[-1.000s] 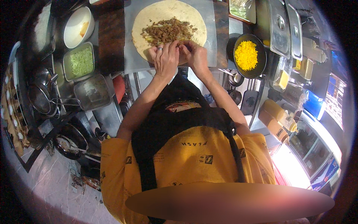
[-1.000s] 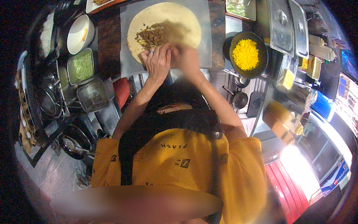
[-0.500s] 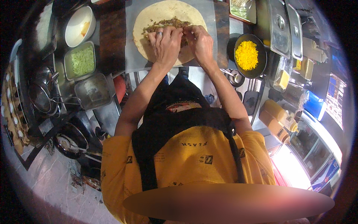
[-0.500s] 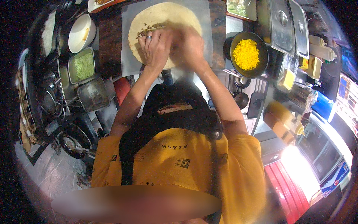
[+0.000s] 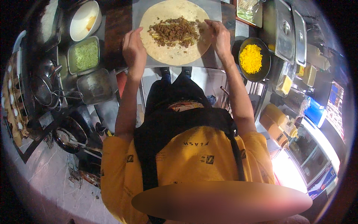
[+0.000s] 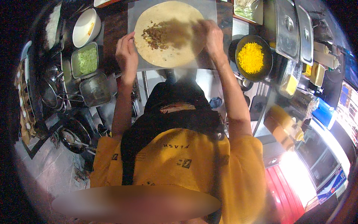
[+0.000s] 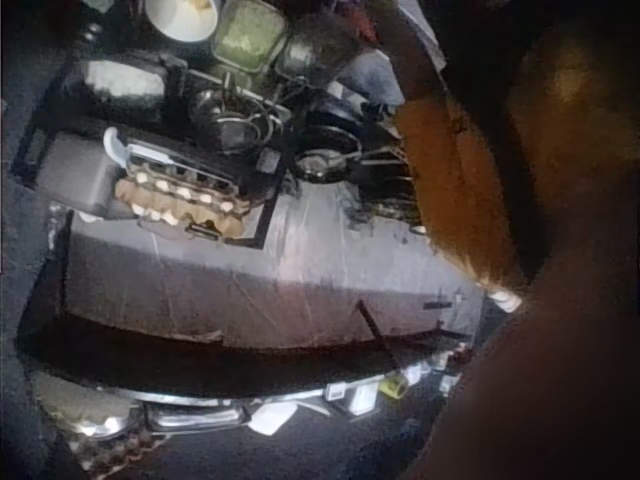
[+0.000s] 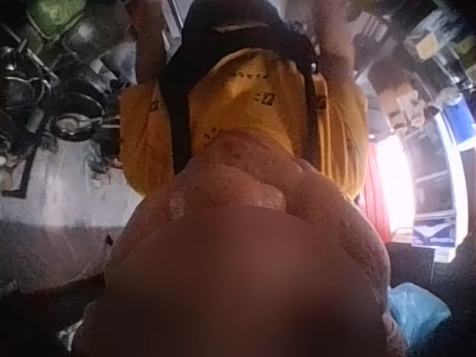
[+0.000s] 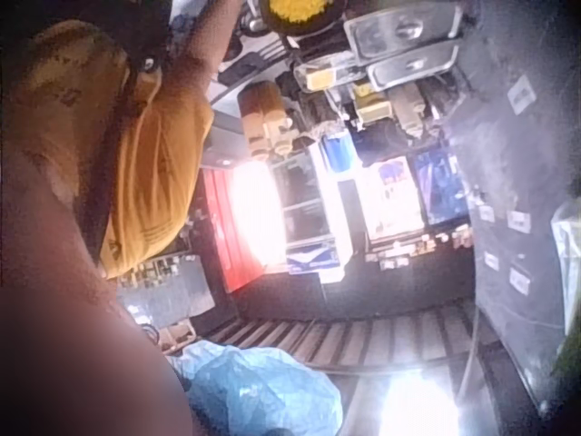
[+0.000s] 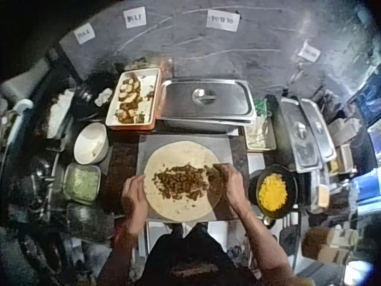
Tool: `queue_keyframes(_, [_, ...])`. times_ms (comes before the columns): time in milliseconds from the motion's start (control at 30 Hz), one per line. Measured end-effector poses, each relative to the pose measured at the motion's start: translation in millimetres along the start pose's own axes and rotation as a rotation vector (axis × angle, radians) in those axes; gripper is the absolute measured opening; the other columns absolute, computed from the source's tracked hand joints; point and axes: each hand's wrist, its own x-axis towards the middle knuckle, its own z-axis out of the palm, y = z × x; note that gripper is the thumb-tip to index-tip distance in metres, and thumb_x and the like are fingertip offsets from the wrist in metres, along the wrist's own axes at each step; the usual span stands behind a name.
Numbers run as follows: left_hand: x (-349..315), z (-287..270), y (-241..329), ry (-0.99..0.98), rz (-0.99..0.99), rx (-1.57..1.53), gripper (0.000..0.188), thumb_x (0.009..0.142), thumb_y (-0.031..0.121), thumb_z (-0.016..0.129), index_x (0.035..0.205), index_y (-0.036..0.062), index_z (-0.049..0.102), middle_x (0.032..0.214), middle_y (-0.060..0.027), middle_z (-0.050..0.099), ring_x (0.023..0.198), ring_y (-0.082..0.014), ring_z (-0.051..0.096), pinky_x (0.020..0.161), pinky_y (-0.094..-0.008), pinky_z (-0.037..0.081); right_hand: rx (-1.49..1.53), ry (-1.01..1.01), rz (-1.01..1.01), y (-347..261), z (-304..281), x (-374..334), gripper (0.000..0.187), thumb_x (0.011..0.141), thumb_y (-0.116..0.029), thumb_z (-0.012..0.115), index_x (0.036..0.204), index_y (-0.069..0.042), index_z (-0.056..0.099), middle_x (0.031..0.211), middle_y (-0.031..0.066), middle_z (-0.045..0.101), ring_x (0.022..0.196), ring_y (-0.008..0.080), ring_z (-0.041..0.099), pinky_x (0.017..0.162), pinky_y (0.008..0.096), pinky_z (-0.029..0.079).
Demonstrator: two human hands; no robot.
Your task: The person assembles a burrito by spreading cooked ground meat on a tortilla, adding shredded cheese, green peppers, and a slice of yellow cheese. They then fold the tortilla into a wrap and place it into a paper wrapper.
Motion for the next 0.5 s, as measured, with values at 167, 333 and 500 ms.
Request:
queue_keyframes(167, [31,25,-24,-0.158,0.125,0.039,0.020,0.090,0.005,0.052,0.104,0.0037,0.066,0.100,-0.0160,0.064,0.093,-0.0341,0.061,0.081,-0.0403,0.049,-0.021,-0.152,-0.104,9,8,32,0.025,0.080,-0.011,0.060,0.104,-0.005,0.066,0.106,0.0160,0.064,0.095,0.0362,0.063,0.082,0.0409,0.051])
queue_keyframes(333, [40,36,-27,-0.332,0.029,0.113,0.019,0.091,0.010,0.053,0.101,0.0049,0.068,0.096,-0.0162,0.065,0.093,-0.0349,0.061,0.082,-0.0420,0.048,-0.209,-0.363,-0.140,15,24,35,0.031,0.079,-0.001,0.053,0.105,-0.004,0.068,0.105,0.0150,0.065,0.095,0.0333,0.065,0.082,0.0376,0.052])
queue_keyframes(500, [42,39,-35,-0.288,0.057,0.121,0.017,0.090,0.009,0.055,0.099,0.0047,0.069,0.093,-0.0175,0.066,0.089,-0.0351,0.063,0.079,-0.0428,0.049,-0.121,-0.280,-0.107,-10,8,34,0.030,0.078,0.000,0.054,0.104,-0.004,0.068,0.104,0.0160,0.065,0.093,0.0339,0.065,0.082,0.0382,0.052])
